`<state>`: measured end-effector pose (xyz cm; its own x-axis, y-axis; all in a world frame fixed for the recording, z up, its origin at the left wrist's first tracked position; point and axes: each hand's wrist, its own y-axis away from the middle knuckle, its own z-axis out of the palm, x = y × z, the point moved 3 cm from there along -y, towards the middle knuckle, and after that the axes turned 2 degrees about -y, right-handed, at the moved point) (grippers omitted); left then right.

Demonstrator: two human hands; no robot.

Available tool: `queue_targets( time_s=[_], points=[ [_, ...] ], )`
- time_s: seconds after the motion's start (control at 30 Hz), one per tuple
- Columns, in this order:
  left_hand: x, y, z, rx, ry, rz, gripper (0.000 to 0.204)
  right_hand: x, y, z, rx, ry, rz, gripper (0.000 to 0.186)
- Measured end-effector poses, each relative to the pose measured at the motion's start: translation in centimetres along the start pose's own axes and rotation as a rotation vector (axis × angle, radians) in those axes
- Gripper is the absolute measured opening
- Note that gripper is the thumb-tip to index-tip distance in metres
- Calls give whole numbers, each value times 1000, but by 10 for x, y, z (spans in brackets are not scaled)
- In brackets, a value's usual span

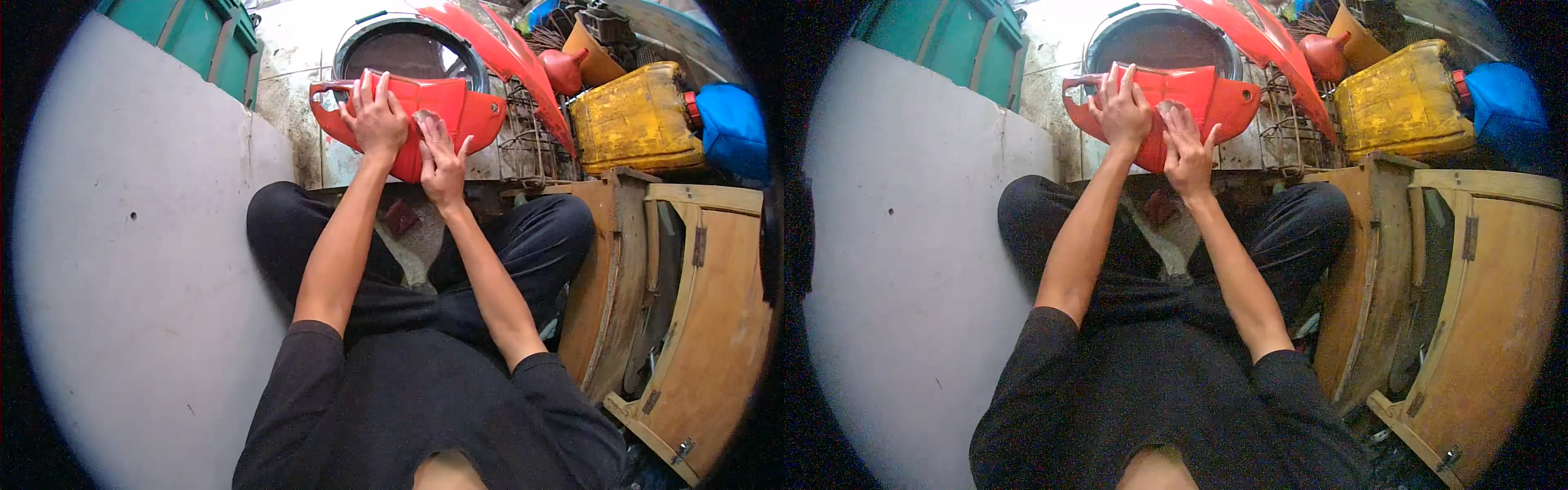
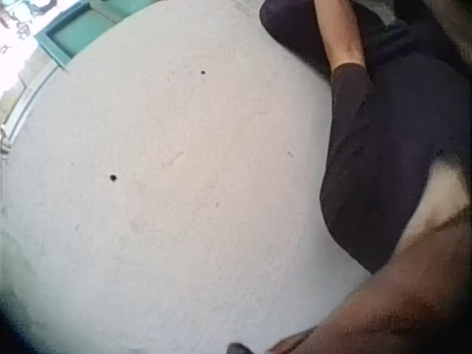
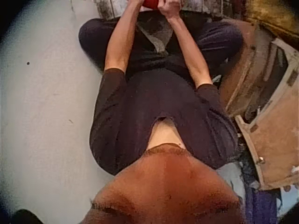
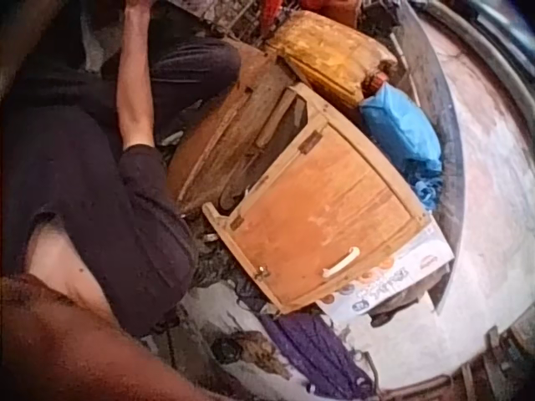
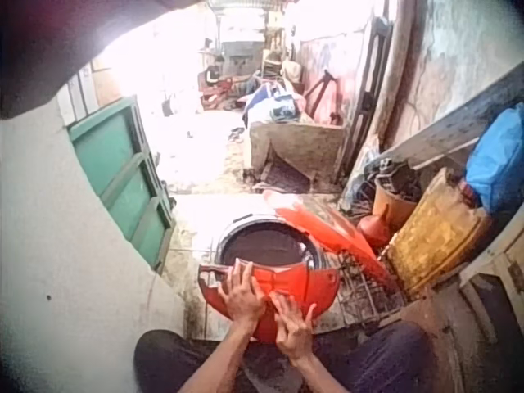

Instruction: The person rubs a red motorcycle fairing part with their hands while it is partially submerged in a bucket of water, moving their fingers and palms across the surface of the plastic.

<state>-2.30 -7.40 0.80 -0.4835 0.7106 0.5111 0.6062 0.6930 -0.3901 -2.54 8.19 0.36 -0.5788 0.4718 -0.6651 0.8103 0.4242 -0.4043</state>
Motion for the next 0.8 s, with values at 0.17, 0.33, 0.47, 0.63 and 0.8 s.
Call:
queue_targets(
  time_s=[0.17,0.33,0.47,0.63,0.8],
  points=[
    [0,-3,-1,0,-1,7,42,-5,-1,4,-43,27,-60,40],
    [-1,1,0,-7,1,7,42,3,-20,5,142,26,147,40],
    [-4,-2,-1,-3,-2,5,42,3,-25,8,-52,-29,-25,39],
    [-4,0,0,3,8,5,42,2,-39,14,-106,21,-142,40],
    [1,-3,1,4,23,-1,41,12,-47,9,0,30,12,40]
  ],
)
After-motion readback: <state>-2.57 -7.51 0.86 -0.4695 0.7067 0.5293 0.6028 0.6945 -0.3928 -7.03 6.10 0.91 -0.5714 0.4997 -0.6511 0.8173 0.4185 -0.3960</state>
